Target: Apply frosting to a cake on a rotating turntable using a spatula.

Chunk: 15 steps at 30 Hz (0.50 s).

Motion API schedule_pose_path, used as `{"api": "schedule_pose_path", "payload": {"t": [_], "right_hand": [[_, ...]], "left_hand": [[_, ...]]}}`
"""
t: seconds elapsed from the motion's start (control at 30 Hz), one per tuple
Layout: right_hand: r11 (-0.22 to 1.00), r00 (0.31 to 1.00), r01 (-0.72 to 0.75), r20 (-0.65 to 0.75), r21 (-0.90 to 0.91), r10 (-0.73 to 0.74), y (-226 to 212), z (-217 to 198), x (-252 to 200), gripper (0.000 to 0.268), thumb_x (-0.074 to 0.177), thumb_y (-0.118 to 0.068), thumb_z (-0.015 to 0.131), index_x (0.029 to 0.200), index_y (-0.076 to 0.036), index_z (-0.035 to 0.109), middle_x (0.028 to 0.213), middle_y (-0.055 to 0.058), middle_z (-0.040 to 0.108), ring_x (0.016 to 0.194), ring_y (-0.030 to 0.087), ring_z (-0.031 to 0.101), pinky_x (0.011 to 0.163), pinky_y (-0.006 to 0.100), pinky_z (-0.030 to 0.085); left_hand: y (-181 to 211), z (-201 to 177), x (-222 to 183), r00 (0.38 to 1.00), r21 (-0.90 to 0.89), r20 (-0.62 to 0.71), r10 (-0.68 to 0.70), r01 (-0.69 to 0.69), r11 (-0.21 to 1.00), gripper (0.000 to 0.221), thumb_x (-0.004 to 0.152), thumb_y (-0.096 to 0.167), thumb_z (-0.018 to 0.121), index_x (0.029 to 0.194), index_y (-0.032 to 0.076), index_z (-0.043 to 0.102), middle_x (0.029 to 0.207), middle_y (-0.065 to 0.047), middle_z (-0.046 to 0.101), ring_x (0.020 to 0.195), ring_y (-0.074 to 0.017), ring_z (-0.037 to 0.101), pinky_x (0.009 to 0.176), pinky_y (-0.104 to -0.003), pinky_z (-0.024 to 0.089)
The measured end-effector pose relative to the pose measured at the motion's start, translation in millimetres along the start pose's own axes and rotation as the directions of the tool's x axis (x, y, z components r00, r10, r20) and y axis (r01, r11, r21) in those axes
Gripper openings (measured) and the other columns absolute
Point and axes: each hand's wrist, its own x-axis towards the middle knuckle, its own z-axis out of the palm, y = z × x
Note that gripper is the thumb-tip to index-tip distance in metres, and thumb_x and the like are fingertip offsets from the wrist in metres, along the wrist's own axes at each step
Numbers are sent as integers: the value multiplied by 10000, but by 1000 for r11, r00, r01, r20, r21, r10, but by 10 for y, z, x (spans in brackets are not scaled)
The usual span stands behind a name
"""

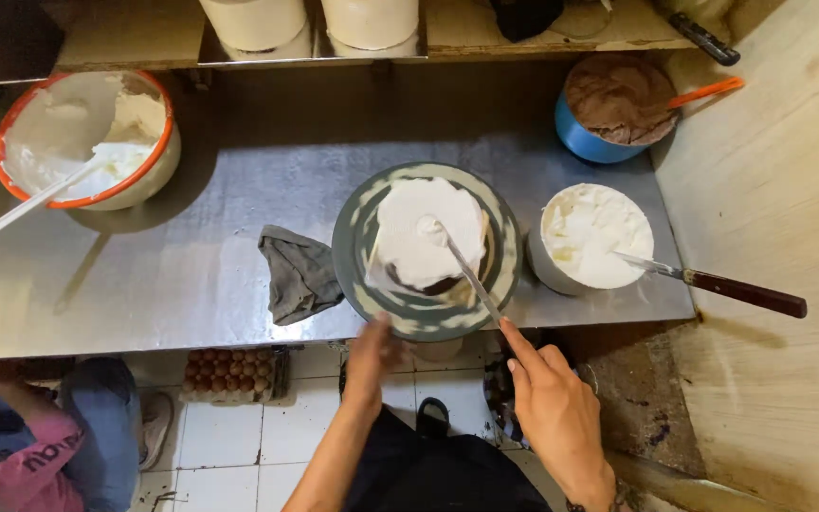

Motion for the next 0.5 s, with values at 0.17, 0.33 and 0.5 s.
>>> {"api": "schedule_pose_path", "payload": {"t": [0.17,0.33,0.5], "right_hand": [[998,995,57,-78,-4,-57,51,78,2,552,931,-226,619,1450,-408,571,715,25,502,496,267,527,528,447,494],[999,999,33,-15,18,-33,24,59,24,563,951,-229,590,1479,-418,538,712,20,512,513,241,529,542,422,495],[999,999,39,-11,17,-38,3,60,28,587,942,-213,601,1490,-410,524,713,30,530,511,244,549,546,432,507]], "left_hand": [[-95,140,-87,998,61,63,-18,15,998,406,980,344,588,1113,-37,638,939,-170,743,797,-259,718,793,-399,632],[-21,-61,76,998,30,38,51,-52,998,589,934,478,581,1256,-12,638,1069,-161,691,827,-237,696,753,-345,562],[-399,67,211,919,-132,-293,263,-312,941,369,1044,384,509,990,37,618,775,-98,627,672,-209,625,664,-350,532]]}}
